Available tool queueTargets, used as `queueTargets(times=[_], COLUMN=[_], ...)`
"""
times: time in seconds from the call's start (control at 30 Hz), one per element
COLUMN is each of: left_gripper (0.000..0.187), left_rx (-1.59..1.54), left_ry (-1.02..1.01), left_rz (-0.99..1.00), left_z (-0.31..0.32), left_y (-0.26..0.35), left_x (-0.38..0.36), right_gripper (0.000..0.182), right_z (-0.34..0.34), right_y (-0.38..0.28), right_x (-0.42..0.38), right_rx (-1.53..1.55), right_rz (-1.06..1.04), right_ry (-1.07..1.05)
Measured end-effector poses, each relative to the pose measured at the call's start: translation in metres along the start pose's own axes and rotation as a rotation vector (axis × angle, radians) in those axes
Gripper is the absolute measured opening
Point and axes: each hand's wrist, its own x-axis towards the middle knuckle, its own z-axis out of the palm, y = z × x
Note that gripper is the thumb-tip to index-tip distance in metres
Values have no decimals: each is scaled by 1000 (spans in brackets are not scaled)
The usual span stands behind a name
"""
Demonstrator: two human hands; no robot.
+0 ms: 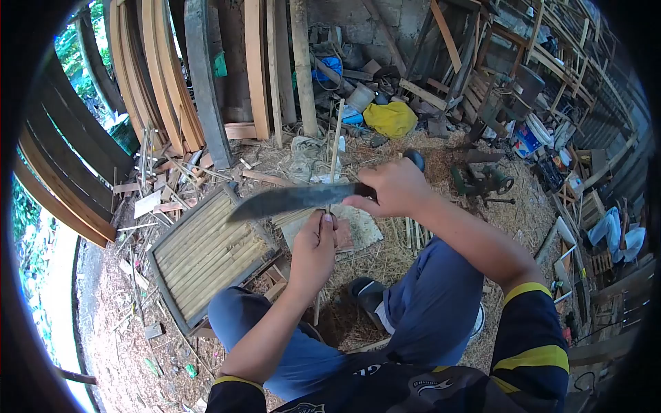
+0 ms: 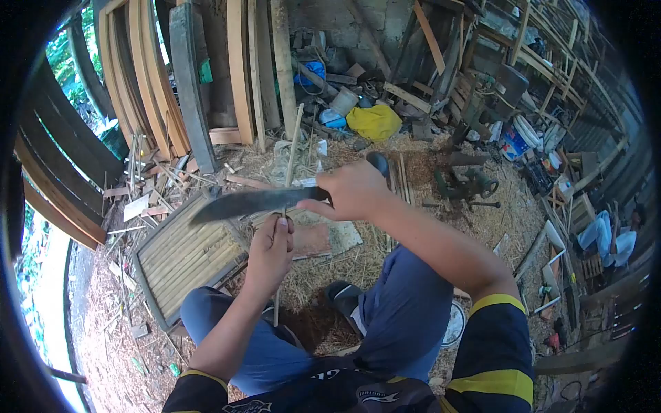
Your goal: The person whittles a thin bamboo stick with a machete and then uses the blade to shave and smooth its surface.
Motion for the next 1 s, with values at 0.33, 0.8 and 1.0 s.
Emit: queueTargets(times=[0.33, 0.8, 1.0], left_gripper=[26, 26, 27], left_rx=[163, 142, 106], left_ry=[19, 1, -11], left_rz=[31, 8, -83], left_z=[-5, 6, -7], left_y=[-3, 0, 9], left_x=[-1, -5, 1], right_gripper=[65, 67, 63], right_z=[1, -4, -9], right_y=[3, 19, 21], right_x=[-1, -3, 13], right_rx=[-58, 37, 76], right_rz=[-106, 112, 238], right_ry=[-4, 17, -29])
